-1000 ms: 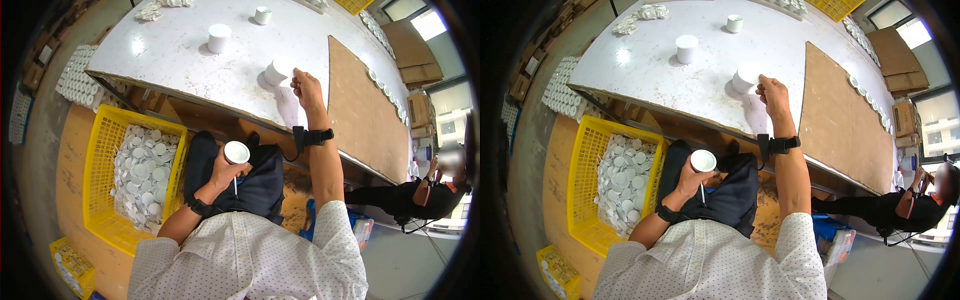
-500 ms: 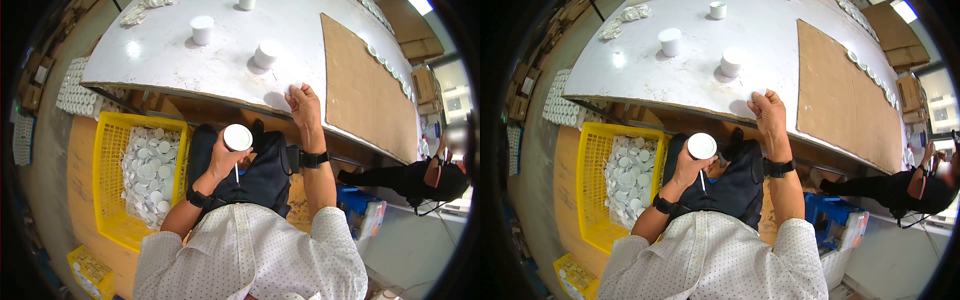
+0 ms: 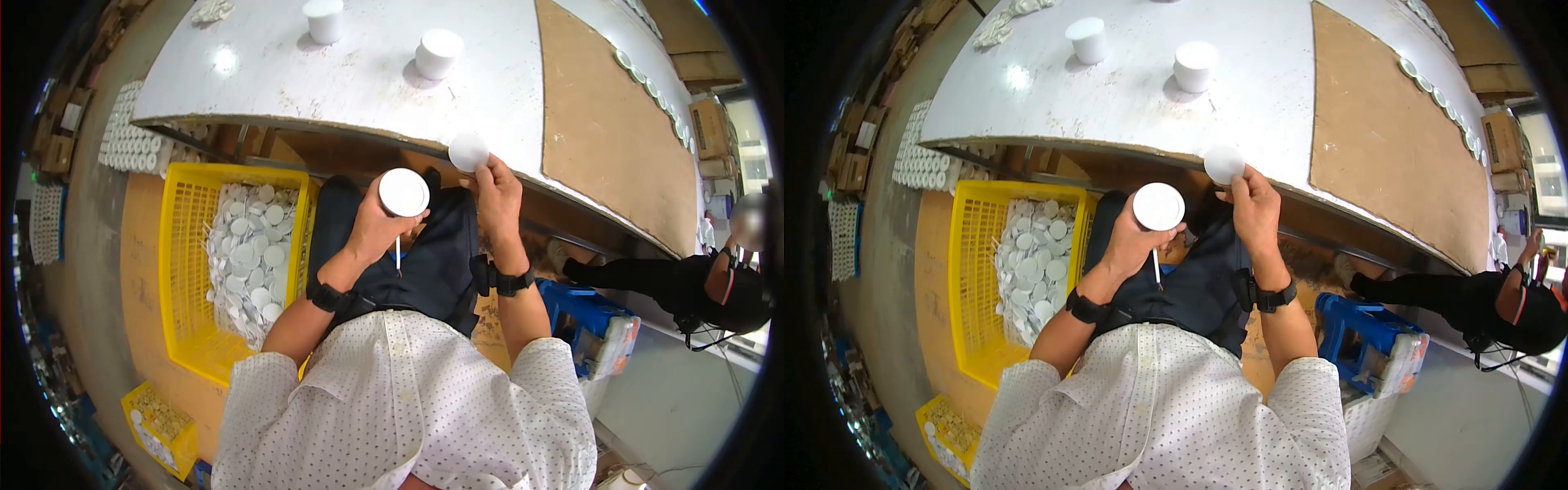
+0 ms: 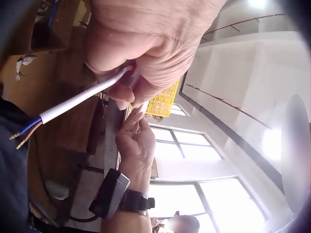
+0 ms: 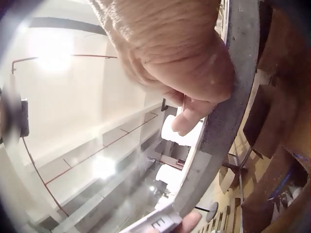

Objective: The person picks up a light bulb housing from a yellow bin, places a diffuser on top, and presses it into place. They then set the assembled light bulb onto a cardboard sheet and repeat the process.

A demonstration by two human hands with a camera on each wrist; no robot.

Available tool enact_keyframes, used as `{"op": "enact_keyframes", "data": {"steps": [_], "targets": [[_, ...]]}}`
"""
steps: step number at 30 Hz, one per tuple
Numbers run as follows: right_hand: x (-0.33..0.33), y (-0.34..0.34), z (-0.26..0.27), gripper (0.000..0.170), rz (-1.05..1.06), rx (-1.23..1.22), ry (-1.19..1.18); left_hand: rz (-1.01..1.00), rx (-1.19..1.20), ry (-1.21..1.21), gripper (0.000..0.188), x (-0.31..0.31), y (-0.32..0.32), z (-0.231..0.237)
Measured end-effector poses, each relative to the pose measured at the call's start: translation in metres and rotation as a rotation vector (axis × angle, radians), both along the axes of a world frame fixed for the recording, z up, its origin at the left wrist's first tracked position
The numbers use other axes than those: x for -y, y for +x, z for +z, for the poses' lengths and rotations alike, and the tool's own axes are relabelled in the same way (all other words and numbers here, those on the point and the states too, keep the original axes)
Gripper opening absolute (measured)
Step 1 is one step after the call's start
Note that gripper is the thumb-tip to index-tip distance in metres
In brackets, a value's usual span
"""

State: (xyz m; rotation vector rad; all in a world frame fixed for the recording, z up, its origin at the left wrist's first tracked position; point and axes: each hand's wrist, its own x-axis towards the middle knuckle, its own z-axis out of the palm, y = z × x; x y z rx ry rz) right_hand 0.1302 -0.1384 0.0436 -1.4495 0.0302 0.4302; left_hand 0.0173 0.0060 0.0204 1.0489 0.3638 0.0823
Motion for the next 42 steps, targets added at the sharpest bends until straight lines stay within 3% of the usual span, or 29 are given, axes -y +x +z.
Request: {"op": "enact_keyframes", "data": {"steps": [3,5,7,9,12,16,33,36,42], "targets": [[0.006,-0.026,-0.002,0.023,0.139,0.743,-0.584,-0.054,0.051,-0.03,0.06,0.0,0.002,0.002],[0.008,-0.028,-0.012,0.031,0.232,1.172,-0.555,-0.078,0.071,-0.045,0.062,0.001,0.003,-0.008],[0.006,-0.032,-0.018,0.038,0.247,1.269,-0.549,-0.005,0.247,-0.029,0.067,0.007,0.006,-0.02],[0.004,-0.034,-0.019,0.04,0.315,1.428,-0.533,0.002,0.238,-0.046,0.064,0.007,0.004,-0.014],[0.001,-0.038,-0.018,0.041,0.383,1.451,-0.552,-0.065,0.136,-0.126,0.056,0.004,-0.001,-0.008],[-0.003,-0.044,-0.014,0.04,0.449,1.424,-0.565,-0.001,0.086,-0.027,0.048,0.006,-0.002,-0.007],[-0.005,-0.048,-0.02,0.044,0.354,1.48,-0.516,-0.056,0.019,0.065,0.039,0.001,-0.007,-0.009],[-0.006,-0.048,-0.016,0.038,0.369,1.45,-0.508,0.052,0.039,-0.078,0.038,0.007,-0.004,-0.014],[0.01,-0.031,0.009,0.034,0.421,1.29,-0.504,0.202,-0.03,-0.073,0.029,-0.017,-0.004,-0.033]]}}
